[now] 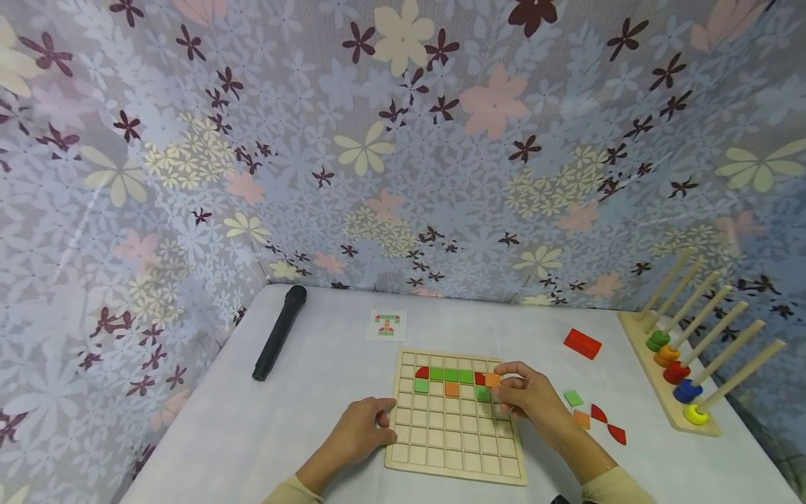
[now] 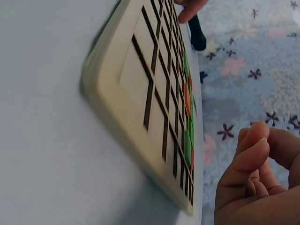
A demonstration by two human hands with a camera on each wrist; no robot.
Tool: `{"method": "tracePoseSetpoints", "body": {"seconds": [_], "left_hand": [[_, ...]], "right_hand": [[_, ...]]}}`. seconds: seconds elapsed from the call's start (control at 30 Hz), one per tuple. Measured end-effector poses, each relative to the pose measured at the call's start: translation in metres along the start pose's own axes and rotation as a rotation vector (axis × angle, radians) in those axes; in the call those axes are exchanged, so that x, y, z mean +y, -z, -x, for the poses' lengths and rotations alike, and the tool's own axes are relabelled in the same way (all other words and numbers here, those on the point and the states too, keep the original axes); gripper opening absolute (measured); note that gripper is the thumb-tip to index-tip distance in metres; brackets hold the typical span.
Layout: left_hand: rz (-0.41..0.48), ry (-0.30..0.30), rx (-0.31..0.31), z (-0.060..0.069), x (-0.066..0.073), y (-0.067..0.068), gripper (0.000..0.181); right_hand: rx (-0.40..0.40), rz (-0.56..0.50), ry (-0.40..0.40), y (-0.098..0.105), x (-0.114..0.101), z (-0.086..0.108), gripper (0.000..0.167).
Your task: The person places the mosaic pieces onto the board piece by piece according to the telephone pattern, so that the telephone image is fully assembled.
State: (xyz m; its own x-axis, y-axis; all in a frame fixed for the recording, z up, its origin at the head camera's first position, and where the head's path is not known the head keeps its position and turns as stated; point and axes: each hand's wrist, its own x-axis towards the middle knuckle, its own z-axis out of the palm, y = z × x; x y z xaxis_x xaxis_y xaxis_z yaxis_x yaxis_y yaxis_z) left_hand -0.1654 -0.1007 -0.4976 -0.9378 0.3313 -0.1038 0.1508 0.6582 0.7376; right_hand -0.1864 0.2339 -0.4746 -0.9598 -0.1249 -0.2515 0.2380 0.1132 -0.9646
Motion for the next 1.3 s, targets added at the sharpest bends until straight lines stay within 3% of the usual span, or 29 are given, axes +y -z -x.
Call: {"method": "tracePoseSetpoints", "body": {"seconds": [0.47, 0.63, 0.8, 1.03, 1.3], "left_hand": [[-0.003, 0.004, 0.007, 0.000, 0.001, 0.000, 0.059], [0.005, 0.003, 0.012, 0.001, 0.001, 0.000, 0.058], [0.029, 0.007, 0.011, 0.001, 0.001, 0.000, 0.058], [0.026, -0.001, 0.011, 0.001, 0.001, 0.000, 0.058], [0.026, -0.012, 0.010, 0.001, 0.000, -0.001, 0.059]], "right_hand": [[-0.084, 0.023, 0.056, -0.032, 0.000, -0.021, 0.052], [-0.135, 0.075, 0.065, -0.041, 0.000, -0.026, 0.047], [-0.169, 0.202, 0.081, -0.047, 0.004, -0.026, 0.039], [-0.113, 0.532, 0.182, -0.055, 0.008, -0.020, 0.028], [-0.102, 0.614, 0.212, -0.061, 0.006, -0.013, 0.028]]}}
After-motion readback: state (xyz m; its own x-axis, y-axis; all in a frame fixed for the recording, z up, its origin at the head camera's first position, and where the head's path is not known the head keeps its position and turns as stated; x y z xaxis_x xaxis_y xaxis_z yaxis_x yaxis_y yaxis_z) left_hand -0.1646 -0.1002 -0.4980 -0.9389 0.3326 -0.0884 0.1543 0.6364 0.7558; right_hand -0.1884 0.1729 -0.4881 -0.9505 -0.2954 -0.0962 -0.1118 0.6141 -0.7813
